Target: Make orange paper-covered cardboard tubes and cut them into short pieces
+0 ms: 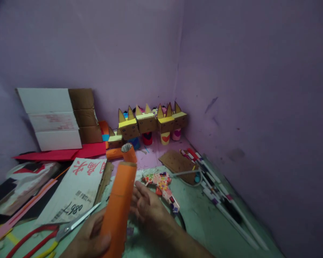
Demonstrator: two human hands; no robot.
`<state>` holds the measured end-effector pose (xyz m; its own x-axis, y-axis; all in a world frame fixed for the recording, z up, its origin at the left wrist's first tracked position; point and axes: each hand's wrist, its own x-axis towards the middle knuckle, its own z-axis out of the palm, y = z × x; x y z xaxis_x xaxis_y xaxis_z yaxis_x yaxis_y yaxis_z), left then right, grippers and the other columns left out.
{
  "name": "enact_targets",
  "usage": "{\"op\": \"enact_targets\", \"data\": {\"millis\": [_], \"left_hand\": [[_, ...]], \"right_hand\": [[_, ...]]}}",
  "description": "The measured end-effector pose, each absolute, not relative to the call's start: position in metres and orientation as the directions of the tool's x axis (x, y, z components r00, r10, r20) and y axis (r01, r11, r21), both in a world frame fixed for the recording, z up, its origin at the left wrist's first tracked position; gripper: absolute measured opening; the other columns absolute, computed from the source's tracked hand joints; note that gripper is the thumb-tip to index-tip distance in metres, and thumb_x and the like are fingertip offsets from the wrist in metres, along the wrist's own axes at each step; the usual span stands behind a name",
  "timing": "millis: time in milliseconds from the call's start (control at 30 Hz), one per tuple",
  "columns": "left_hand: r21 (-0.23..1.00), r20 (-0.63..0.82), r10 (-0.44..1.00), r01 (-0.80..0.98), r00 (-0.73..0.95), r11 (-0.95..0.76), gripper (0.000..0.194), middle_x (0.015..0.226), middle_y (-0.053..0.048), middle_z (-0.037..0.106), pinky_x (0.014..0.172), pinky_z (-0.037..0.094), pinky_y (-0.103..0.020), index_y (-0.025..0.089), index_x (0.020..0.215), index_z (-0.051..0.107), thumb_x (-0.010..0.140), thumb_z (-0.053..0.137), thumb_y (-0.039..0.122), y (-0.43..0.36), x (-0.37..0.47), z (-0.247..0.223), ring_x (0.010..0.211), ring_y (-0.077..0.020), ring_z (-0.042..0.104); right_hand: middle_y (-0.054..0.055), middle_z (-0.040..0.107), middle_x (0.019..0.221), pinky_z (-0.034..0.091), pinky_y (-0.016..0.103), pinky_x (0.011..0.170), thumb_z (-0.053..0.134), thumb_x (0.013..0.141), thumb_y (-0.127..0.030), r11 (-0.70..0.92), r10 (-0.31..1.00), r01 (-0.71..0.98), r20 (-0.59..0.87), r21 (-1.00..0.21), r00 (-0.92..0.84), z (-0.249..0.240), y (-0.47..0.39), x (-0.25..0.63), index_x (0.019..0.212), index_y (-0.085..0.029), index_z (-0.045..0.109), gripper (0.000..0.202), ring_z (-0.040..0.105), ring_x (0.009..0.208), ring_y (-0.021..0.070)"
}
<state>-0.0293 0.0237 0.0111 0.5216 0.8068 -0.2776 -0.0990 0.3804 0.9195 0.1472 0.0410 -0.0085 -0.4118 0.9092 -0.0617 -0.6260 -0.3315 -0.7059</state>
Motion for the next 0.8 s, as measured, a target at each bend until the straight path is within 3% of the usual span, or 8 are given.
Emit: {"op": "enact_targets", "data": {"millis": [67,167,267,333,433,533,667,800], "left_hand": [[0.847,-0.322,0.764,-0.19,0.56,0.496,0.052,0.075,-0.008,0.065,0.065,0.046,-0.032,0.013,0.092,0.064,0.06,0.076,0.052,0.027,-0.033,0.008,0.066,-0.0196,0.06],[0.694,-0.395,0.742,-0.354,0.542,0.627,0.04,0.083,-0.009,0.068,0.068,0.049,-0.033,0.013,0.088,0.067,0.066,0.074,0.045,0.025,-0.031,0.012,0.071,-0.0209,0.064],[0.606,-0.405,0.717,-0.421,0.567,0.675,0.041,0.084,-0.011,0.069,0.063,0.05,-0.028,0.01,0.09,0.068,0.069,0.07,0.045,0.018,-0.025,0.018,0.067,-0.0187,0.065],[0.613,-0.413,0.702,-0.394,0.58,0.685,0.043,0.081,-0.014,0.07,0.055,0.049,-0.025,0.007,0.089,0.068,0.07,0.067,0.045,0.017,-0.024,0.021,0.061,-0.0178,0.065],[0.628,-0.451,0.673,-0.328,0.586,0.706,0.041,0.078,-0.015,0.071,0.049,0.048,-0.023,0.005,0.089,0.067,0.072,0.063,0.042,0.02,-0.028,0.024,0.057,-0.0182,0.065],[0.643,-0.485,0.635,-0.247,0.601,0.725,0.038,0.074,-0.016,0.071,0.046,0.046,-0.023,0.005,0.086,0.066,0.072,0.061,0.039,0.023,-0.035,0.029,0.053,-0.0191,0.066],[0.683,-0.52,0.633,-0.166,0.574,0.711,0.042,0.069,-0.017,0.071,0.043,0.042,-0.022,0.004,0.091,0.066,0.073,0.058,0.041,0.021,-0.044,0.038,0.05,-0.0184,0.063],[0.81,-0.492,0.75,-0.083,0.442,0.581,0.052,0.061,-0.012,0.067,0.051,0.044,-0.026,0.005,0.088,0.068,0.079,0.05,0.053,0.024,-0.055,0.045,0.053,-0.0186,0.061]], "right_hand": [[0.015,0.056,0.121,0.043,0.039,0.089,0.084,0.05,-0.049,-0.372,0.887,-0.625,-0.064,-0.686,-0.457,-0.007,0.039,0.144,0.115,-0.018,0.057,0.077,0.054,0.11,0.0279],[0.016,0.058,0.118,0.045,0.04,0.086,0.079,0.059,-0.047,-0.346,0.905,-0.604,-0.085,-0.719,-0.417,-0.005,0.037,0.143,0.114,-0.016,0.057,0.067,0.057,0.105,0.0279],[0.012,0.057,0.117,0.046,0.043,0.087,0.068,0.074,-0.044,-0.029,0.999,-0.481,-0.017,-0.876,-0.029,-0.005,0.038,0.153,0.116,-0.023,0.052,0.05,0.057,0.105,0.0265],[0.009,0.053,0.123,0.042,0.046,0.095,0.059,0.082,-0.03,0.289,0.945,-0.13,0.261,-0.948,0.195,-0.003,0.04,0.165,0.123,-0.029,0.046,0.043,0.052,0.113,0.026],[0.007,0.048,0.134,0.021,0.056,0.108,0.052,0.078,-0.008,0.634,0.72,0.431,0.693,-0.643,-0.025,0.003,0.044,0.183,0.138,-0.032,0.03,0.068,0.04,0.127,0.0279],[0.007,0.051,0.134,0.007,0.062,0.109,0.05,0.073,-0.002,0.734,0.628,0.558,0.701,-0.388,-0.339,0.006,0.047,0.188,0.145,-0.028,0.016,0.085,0.036,0.13,0.0293],[0.006,0.058,0.128,0.008,0.063,0.107,0.047,0.075,0.001,0.753,0.633,0.536,0.64,-0.381,-0.435,0.001,0.048,0.179,0.145,-0.032,0.01,0.085,0.046,0.123,0.027],[0.007,0.06,0.122,0.021,0.059,0.105,0.054,0.066,-0.002,0.709,0.703,0.419,0.61,-0.567,-0.365,-0.001,0.039,0.169,0.144,-0.029,0.012,0.093,0.051,0.115,0.029]]}}
